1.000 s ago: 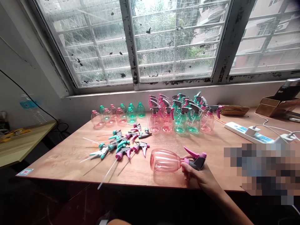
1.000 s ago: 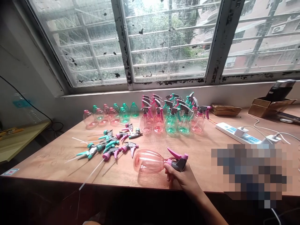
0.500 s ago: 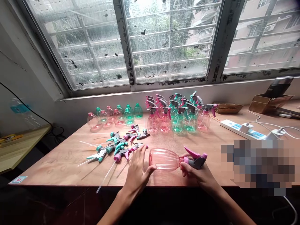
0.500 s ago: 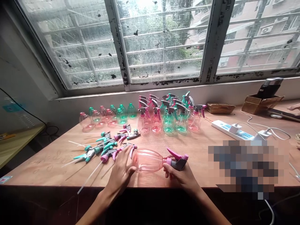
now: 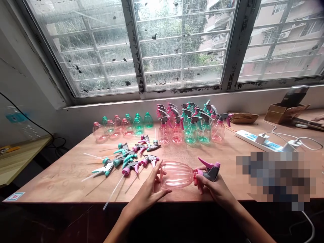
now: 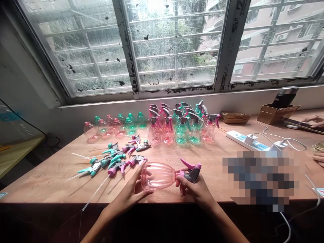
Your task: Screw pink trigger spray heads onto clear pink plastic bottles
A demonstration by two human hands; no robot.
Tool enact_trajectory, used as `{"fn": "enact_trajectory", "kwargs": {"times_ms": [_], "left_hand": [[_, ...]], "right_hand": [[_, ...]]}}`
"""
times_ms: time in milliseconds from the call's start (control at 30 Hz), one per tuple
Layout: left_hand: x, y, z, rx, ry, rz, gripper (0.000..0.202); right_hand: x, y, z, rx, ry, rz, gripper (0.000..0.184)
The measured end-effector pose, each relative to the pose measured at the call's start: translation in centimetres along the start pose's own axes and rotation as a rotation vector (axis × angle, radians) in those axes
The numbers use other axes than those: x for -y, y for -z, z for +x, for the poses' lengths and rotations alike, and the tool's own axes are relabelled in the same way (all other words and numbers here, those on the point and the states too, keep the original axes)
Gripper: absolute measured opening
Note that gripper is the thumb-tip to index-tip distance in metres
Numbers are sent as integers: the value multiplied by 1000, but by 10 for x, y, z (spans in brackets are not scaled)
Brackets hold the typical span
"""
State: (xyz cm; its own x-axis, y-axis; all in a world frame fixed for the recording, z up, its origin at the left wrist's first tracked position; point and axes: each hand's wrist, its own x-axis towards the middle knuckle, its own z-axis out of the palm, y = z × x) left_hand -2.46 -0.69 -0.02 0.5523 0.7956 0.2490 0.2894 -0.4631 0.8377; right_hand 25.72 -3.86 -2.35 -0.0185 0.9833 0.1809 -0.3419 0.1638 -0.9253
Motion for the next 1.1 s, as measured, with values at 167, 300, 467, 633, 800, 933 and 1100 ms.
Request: {"fn": "enact_trajectory", "kwargs": {"times_ms": [167, 300, 467, 633, 800, 933, 1100], "left_hand": [[4, -2, -2, 1, -31, 75, 91], [-4, 1, -2, 39, -31, 35, 110], [1, 1, -1, 10, -30, -1, 91], [6, -4, -1, 18, -67, -25, 89], [-6, -2, -3, 5, 13, -87, 105], [-6, -1, -2, 19, 7, -87, 96], [2, -2, -3, 14, -52, 38, 87]], "right_hand": [[-4, 2, -1, 42, -8, -16, 33], [-7, 3, -1, 57, -3, -43, 37], [-1, 2, -1, 44, -33, -17, 35], [1, 2, -1, 45, -72, -1, 37], [-5, 4, 0, 78, -63, -44, 43], [-4, 3, 0, 66, -66, -53, 42], [1, 1, 0, 49, -88, -28, 40]]}}
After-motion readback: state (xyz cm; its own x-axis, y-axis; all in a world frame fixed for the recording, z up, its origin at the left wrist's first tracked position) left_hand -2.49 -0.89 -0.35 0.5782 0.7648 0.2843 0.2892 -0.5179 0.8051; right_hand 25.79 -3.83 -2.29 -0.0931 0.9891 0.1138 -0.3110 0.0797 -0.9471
